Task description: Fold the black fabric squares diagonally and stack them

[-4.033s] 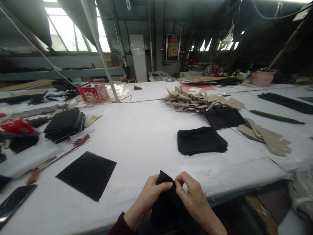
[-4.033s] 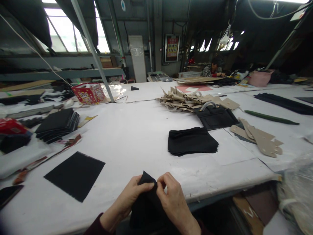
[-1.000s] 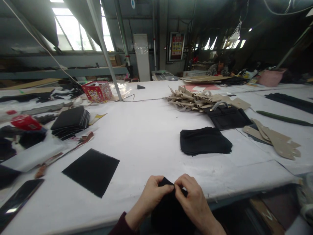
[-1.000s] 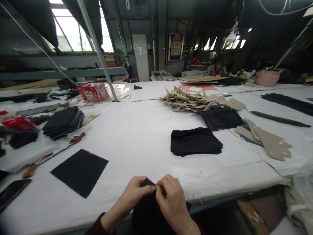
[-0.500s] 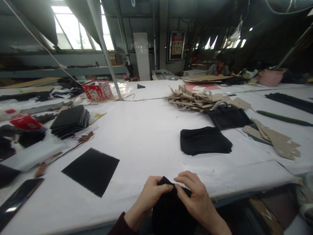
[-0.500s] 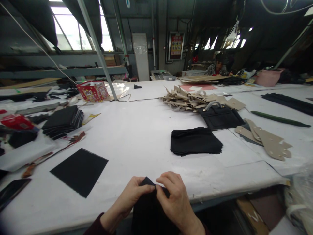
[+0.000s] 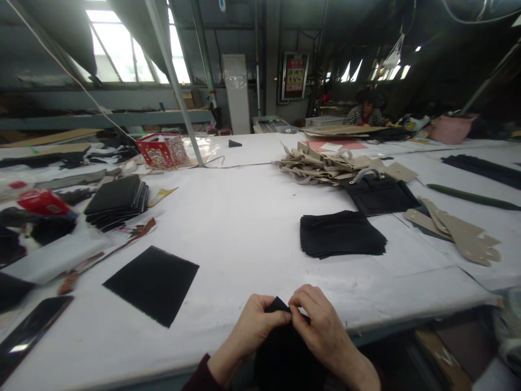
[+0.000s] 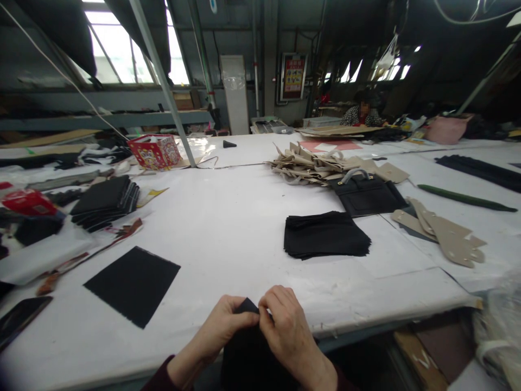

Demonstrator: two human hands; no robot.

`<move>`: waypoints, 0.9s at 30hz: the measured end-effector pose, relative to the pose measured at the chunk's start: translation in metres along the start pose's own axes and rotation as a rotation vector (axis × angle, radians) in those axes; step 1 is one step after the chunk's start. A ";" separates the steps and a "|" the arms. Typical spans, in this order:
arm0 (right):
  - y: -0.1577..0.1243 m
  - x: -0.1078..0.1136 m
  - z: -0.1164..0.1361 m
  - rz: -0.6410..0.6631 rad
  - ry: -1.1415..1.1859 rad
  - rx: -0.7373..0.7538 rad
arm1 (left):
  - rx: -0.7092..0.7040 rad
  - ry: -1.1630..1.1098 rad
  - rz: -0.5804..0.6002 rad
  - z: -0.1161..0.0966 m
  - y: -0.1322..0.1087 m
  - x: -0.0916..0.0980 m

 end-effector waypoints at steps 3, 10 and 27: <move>-0.002 -0.003 -0.002 -0.002 0.071 -0.054 | 0.013 0.015 0.013 -0.003 -0.001 0.000; 0.003 0.009 -0.004 0.083 0.561 -0.518 | 0.042 -0.048 0.003 -0.003 -0.006 0.001; 0.005 0.006 0.011 0.103 -0.075 0.153 | -0.130 0.225 0.036 0.005 -0.001 0.005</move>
Point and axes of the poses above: each hand's wrist, its own y-axis towards the middle knuckle, its own x-axis out of the back of the hand, z = x × y, the point moved 1 cm from there along y, towards the middle knuckle, and after that the axes turned 8 degrees about y, right-handed, at the moved point
